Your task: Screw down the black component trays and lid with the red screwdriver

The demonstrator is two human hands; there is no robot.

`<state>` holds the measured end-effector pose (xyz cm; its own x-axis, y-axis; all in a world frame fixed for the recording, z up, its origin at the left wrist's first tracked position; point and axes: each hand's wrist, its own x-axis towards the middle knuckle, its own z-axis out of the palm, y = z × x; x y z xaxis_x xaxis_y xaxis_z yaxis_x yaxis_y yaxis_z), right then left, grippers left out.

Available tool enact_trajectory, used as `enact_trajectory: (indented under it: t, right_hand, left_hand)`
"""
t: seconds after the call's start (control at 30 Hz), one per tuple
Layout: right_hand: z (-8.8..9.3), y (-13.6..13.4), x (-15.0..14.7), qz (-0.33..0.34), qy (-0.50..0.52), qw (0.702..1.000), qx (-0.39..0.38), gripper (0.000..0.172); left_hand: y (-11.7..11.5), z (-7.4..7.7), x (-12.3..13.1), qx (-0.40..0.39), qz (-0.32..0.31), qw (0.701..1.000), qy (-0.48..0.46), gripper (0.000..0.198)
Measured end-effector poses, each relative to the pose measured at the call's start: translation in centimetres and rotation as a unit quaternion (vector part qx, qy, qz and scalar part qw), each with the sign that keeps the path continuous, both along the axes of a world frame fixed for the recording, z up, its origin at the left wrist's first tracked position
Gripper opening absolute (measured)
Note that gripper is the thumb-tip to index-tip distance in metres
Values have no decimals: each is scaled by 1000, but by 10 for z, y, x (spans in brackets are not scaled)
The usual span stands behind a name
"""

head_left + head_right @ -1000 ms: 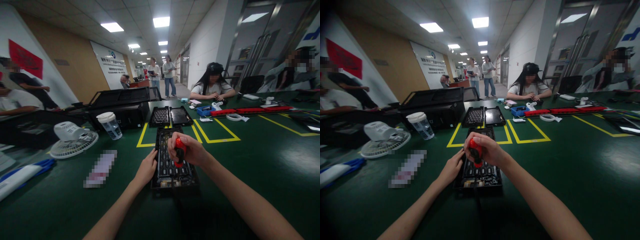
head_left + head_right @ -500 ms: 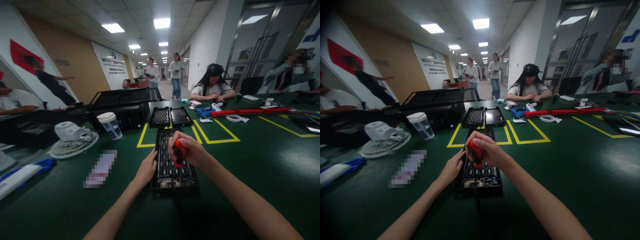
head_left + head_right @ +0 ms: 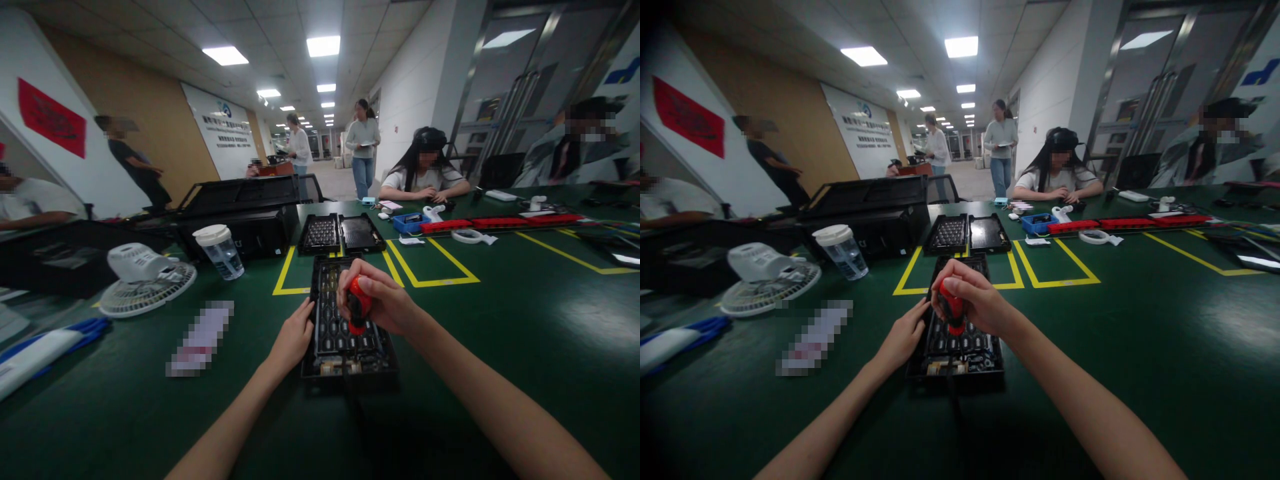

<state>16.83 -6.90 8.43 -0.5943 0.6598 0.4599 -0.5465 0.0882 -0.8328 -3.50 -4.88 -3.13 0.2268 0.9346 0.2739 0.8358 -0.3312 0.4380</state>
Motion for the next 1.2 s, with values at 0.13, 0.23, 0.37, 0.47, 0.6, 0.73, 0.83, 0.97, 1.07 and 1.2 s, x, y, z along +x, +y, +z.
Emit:
enact_trajectory:
  t: [0.13,0.23,0.37,0.47,0.6,0.73,0.83,0.97,1.07,1.2]
  right_hand:
    - [0,0,0,-3,-1,1000,0,11]
    - [0,-1,1,-5,4,1000,-2,9]
    - [1,-2,1,-9,6,1000,-1,6]
    - [2,-4,1,-13,2,1000,1,4]
    - [3,-4,0,-19,-2,1000,4,4]
    - [4,-5,0,-30,-5,1000,5,6]
    - [5,-5,-1,-37,0,999,4,8]
    - [6,-5,-2,-52,7,999,9,9]
    - [6,-5,-3,-62,17,998,12,10]
    - [7,-7,-5,-80,26,996,15,12]
  left_hand:
    - [0,0,0,0,2,1000,2,45]
    - [0,-1,0,1,1,1000,-1,44]
    - [1,-4,-1,5,-1,1000,-4,45]
    - [1,-4,-1,4,-2,1000,-7,45]
    - [2,-4,-2,0,-3,1000,-6,45]
    - [1,-4,-2,-2,-4,1000,-11,45]
    - [1,-4,-2,-4,-6,1000,-12,45]
    - [1,-5,-2,-2,-8,1000,-13,45]
    - [1,-5,-3,0,-10,1000,-11,45]
    - [1,-6,-3,7,-7,1000,-13,45]
